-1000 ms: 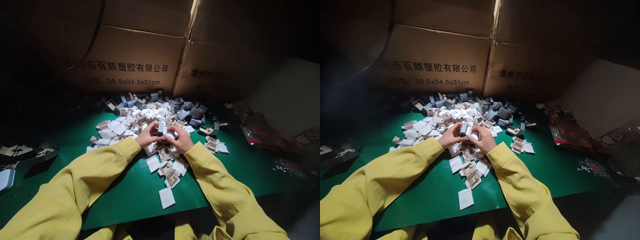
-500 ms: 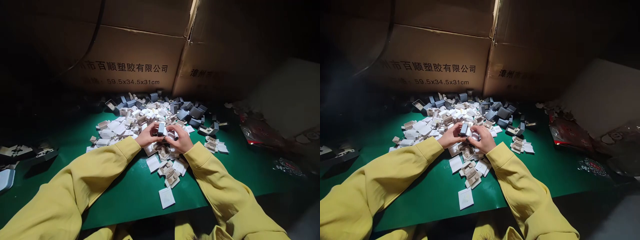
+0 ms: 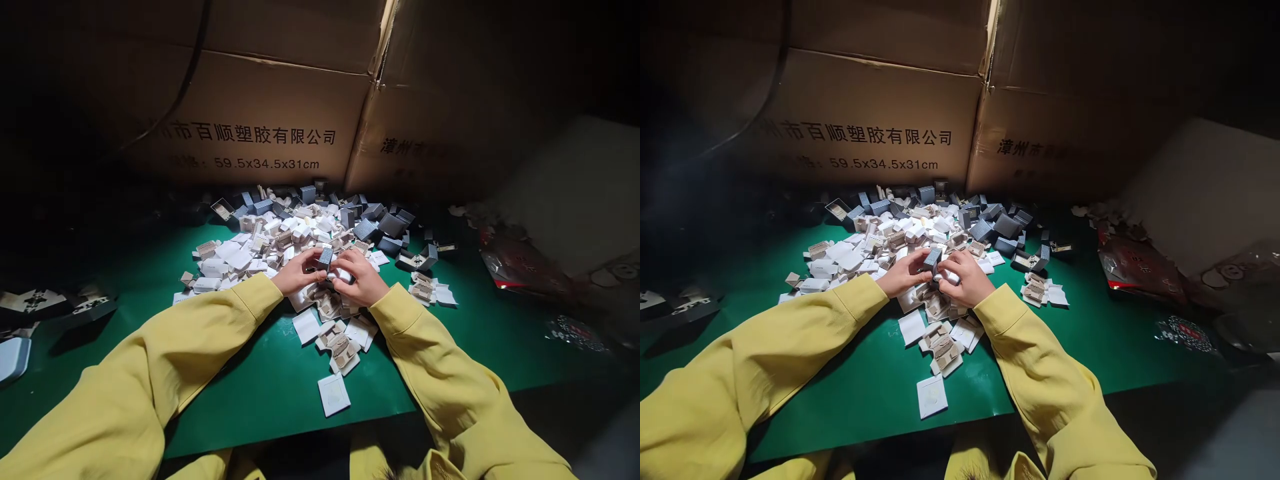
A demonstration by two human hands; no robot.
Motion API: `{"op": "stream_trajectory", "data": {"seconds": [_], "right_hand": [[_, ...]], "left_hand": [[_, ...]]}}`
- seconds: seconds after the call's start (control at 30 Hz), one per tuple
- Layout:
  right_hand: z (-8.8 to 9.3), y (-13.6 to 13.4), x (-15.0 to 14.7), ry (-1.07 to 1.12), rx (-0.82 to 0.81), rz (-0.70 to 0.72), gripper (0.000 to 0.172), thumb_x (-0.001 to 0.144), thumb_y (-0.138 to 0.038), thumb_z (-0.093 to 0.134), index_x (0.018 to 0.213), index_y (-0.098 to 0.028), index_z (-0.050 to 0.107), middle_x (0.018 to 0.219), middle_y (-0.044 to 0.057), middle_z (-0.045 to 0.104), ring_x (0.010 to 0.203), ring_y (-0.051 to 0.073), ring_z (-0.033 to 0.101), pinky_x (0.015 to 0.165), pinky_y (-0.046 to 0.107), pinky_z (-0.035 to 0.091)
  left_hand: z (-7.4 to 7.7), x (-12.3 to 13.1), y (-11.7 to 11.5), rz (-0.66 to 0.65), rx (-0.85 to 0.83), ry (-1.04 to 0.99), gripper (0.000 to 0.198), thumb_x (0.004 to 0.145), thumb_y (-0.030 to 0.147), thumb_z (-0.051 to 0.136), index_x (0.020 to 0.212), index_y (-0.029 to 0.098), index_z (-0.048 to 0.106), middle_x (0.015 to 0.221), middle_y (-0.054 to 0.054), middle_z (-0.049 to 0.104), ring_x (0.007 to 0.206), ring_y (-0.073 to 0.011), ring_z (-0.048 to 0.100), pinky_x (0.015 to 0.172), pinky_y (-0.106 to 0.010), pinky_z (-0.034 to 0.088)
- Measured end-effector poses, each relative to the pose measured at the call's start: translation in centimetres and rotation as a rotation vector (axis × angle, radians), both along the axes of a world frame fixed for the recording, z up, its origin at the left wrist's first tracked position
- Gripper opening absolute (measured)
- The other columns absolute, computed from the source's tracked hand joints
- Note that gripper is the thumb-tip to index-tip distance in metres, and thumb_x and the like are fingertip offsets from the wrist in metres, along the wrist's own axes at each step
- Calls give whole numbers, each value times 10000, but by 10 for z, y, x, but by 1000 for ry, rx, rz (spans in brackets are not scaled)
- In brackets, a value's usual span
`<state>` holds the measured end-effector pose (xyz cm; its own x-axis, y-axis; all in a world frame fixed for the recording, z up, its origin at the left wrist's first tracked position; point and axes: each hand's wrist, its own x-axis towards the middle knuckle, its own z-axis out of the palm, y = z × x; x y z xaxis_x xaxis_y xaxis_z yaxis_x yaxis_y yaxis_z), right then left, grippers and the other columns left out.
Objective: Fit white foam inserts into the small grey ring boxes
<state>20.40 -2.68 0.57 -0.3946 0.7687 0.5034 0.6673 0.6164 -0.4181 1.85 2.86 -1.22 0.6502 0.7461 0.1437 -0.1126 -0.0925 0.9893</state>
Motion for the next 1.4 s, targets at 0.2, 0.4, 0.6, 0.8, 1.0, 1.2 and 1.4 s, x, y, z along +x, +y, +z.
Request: {"op": "stream_trajectory", "data": {"seconds": [0.2, 0.4, 0.6, 0.8, 1.0, 1.2, 1.4], "right_hand": [[-1, 1, -2, -29, -52, -42, 156, 750, -230, 502, 887, -192, 566, 860, 68, 540, 830, 206, 483, 748, 359, 443], [-2, 1, -1, -1, -82, -20, 123, 767, -282, 551, 863, -209, 570, 854, 50, 553, 816, 190, 514, 740, 334, 448], [-3, 0, -1, 26, -80, 29, 176, 809, -347, 552, 897, -198, 583, 880, 62, 560, 844, 188, 525, 765, 339, 453], [-3, -5, -8, 39, -72, 28, 318, 786, -366, 579, 1038, -173, 556, 926, 86, 545, 832, 192, 540, 748, 337, 479], [-5, -6, -11, 169, 48, -112, 290, 773, -331, 574, 1025, -188, 555, 917, 81, 555, 833, 198, 548, 710, 325, 486], [-9, -6, -11, 232, 101, -182, 286, 761, -357, 583, 1001, -202, 561, 927, 67, 575, 850, 193, 550, 731, 333, 489], [-9, -7, -17, 288, 152, -172, 305, 774, -348, 581, 1036, -195, 547, 964, 88, 578, 889, 201, 550, 754, 351, 494]], "left_hand": [[3, 0, -1, -15, -26, 1, 535, 631, 360, 733, 1095, 158, 560, 1050, -93, 590, 941, -198, 567, 882, -331, 418], [4, 1, -2, 39, -102, -30, 527, 589, 355, 762, 1047, 155, 595, 1022, -88, 602, 910, -187, 566, 793, -284, 446], [4, 1, -6, 93, -333, -67, 550, 600, 402, 746, 1079, 181, 592, 897, -50, 601, 788, -145, 559, 550, -182, 415], [5, 0, -5, 74, -421, -157, 545, 639, 391, 730, 1100, 147, 573, 1013, -104, 614, 850, -182, 593, 625, -248, 501], [5, -2, -4, 26, -438, -224, 563, 628, 357, 746, 1124, 161, 568, 1109, -114, 597, 953, -214, 591, 733, -290, 514], [7, 2, -9, 58, -334, -174, 604, 590, 279, 777, 1140, 173, 551, 1150, -91, 567, 1052, -215, 524, 853, -297, 451], [9, 6, -16, 18, -428, -182, 772, 578, 259, 783, 1258, 242, 418, 1066, -58, 565, 828, -129, 554, 708, -241, 465]]}}
